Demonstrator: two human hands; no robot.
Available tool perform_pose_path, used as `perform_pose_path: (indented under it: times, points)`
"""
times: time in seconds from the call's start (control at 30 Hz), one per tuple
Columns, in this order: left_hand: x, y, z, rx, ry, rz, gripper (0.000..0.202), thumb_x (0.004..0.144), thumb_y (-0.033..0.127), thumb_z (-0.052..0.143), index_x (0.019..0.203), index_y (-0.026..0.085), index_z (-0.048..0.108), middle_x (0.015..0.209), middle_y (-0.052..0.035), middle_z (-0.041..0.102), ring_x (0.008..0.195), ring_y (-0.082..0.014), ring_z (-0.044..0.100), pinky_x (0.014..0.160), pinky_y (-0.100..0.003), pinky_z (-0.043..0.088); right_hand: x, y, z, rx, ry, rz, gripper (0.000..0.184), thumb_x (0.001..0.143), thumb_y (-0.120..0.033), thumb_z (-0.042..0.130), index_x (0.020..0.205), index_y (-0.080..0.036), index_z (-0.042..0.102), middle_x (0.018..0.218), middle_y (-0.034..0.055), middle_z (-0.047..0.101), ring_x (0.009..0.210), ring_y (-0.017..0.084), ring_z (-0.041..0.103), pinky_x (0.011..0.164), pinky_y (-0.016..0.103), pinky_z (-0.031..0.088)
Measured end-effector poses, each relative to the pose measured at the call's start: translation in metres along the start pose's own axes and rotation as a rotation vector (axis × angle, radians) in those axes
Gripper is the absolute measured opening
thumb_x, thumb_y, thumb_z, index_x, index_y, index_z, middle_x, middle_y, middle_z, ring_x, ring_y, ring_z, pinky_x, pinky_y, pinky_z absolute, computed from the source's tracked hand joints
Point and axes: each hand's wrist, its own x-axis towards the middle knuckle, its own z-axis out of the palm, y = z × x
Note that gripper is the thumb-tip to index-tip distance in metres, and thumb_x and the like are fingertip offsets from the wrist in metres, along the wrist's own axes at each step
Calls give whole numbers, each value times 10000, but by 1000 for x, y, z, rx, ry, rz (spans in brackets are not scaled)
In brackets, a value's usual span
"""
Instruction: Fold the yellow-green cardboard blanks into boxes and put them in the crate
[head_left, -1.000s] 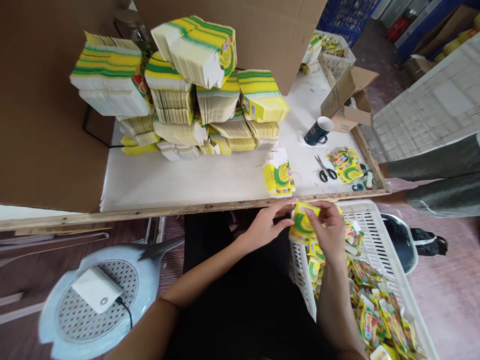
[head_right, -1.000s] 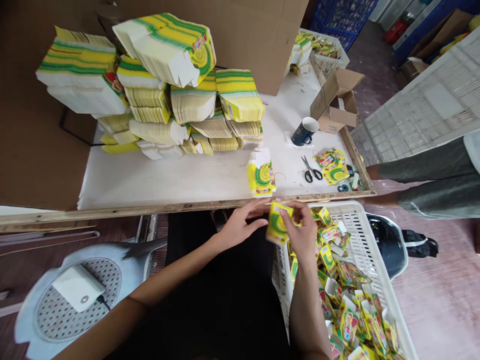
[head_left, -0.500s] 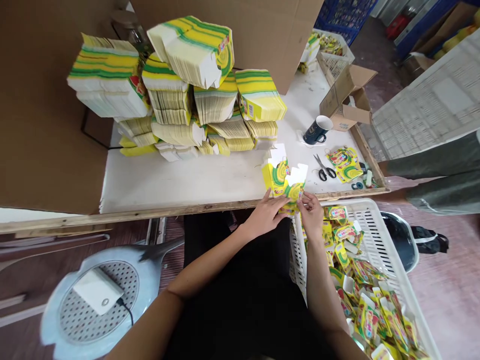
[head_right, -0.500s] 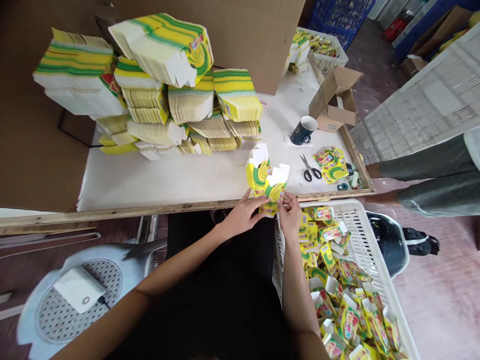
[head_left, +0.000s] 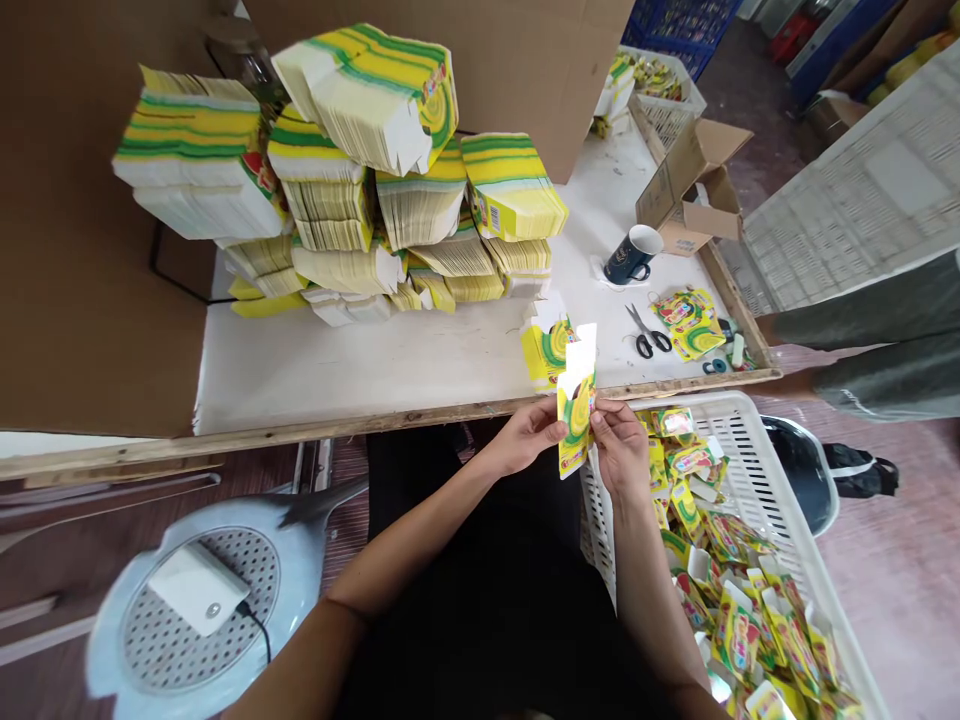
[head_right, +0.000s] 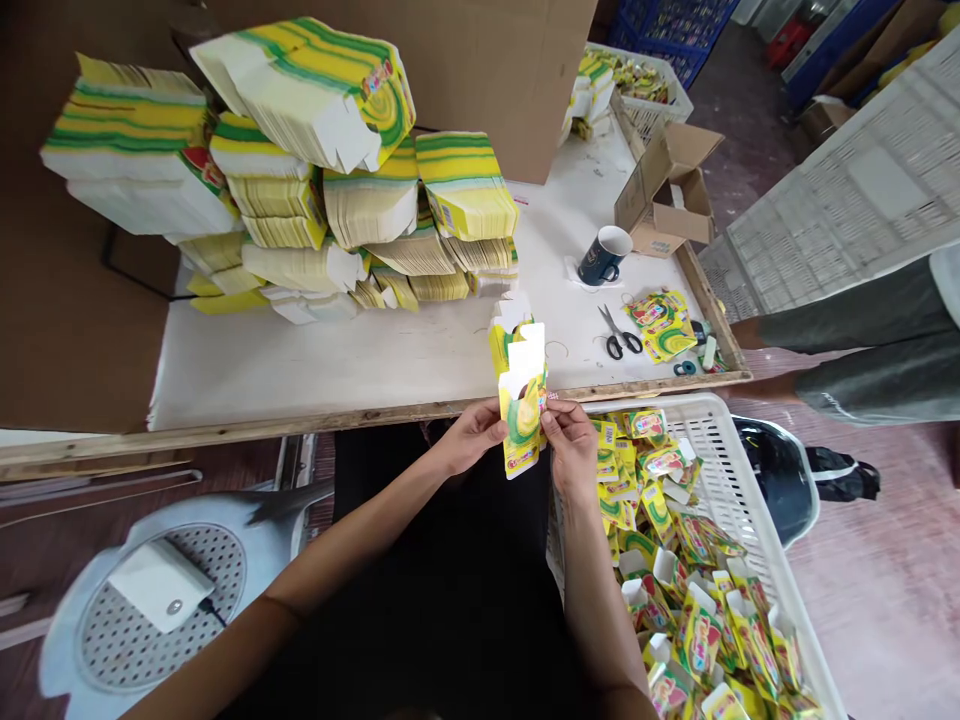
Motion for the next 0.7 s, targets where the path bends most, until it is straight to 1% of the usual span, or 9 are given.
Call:
perform_pose_path:
  times: [0.1, 0.2, 0.27, 0.33, 0.4, 0.47, 0.53, 0.63, 0.7]
  points:
    - [-3, 0, -2, -41, 8, -2, 613, 732, 586, 832, 1189, 186, 745, 1240, -137, 738, 1235, -317, 648, 1081, -437, 490, -1, -2, 3, 20, -38, 17, 394, 682, -494, 882, 915, -234, 699, 1001, 80, 793, 940, 247, 754, 913, 436, 600]
    - [-4, 4, -2, -70, 4, -9, 633, 714, 548, 863, 1219, 189, 734, 1259, -147, 729, 1243, -322, 646, 1076, -439, 496, -6, -5, 7, -14, -44, 13, 386, 719, -500, 862, 961, -232, 725, 1056, 88, 791, 1000, 254, 748, 952, 453, 594]
    - [-4, 6, -2, -84, 19, -2, 638, 707, 522, 878, 1232, 191, 729, 1273, -147, 723, 1242, -321, 648, 1072, -436, 500, -9, -7, 9, -54, -51, -5, 400, 740, -507, 847, 1010, -234, 735, 1112, 95, 782, 1031, 257, 741, 959, 455, 595]
    - [-4, 6, -2, -92, 45, -1, 641, 687, 502, 896, 1222, 190, 733, 1287, -142, 718, 1233, -317, 654, 1057, -425, 511, -11, -8, 11, -91, -76, -15, 416, 744, -504, 846, 1040, -234, 737, 1123, 97, 780, 1028, 255, 740, 948, 446, 600]
    - [-5, 5, -2, -93, 84, -11, 631, 670, 497, 907, 1191, 180, 742, 1261, -138, 732, 1202, -310, 670, 1031, -414, 527, -12, -9, 11, -117, -102, -14, 425, 744, -498, 848, 1054, -230, 732, 1097, 95, 784, 1003, 251, 744, 928, 435, 607]
    - [-5, 3, -3, -91, 128, -25, 603, 671, 492, 907, 1151, 164, 748, 1181, -136, 761, 1145, -302, 695, 996, -407, 542, -12, -9, 11, -139, -126, -11, 420, 756, -502, 836, 1053, -228, 725, 1067, 88, 787, 972, 244, 748, 905, 422, 611]
    - [-5, 0, -3, -85, 187, -27, 584, 671, 487, 907, 1120, 151, 745, 1089, -124, 782, 1077, -286, 717, 960, -395, 552, -13, -9, 12, -160, -136, -12, 387, 774, -511, 818, 1011, -222, 718, 1000, 76, 790, 909, 233, 749, 864, 404, 614]
    - [-3, -5, -3, -55, 271, -15, 595, 656, 489, 913, 1102, 144, 724, 1032, -98, 783, 1006, -255, 727, 933, -378, 552, -16, -9, 15, -213, -75, -46, 342, 806, -518, 787, 924, -210, 693, 868, 57, 771, 794, 209, 727, 782, 367, 599]
    - [-2, -9, -4, -24, 313, -13, 595, 670, 512, 895, 1095, 141, 704, 1018, -84, 777, 978, -239, 726, 928, -375, 549, -18, -8, 18, -261, -26, -86, 338, 823, -525, 767, 893, -208, 672, 830, 50, 750, 748, 196, 702, 736, 346, 579]
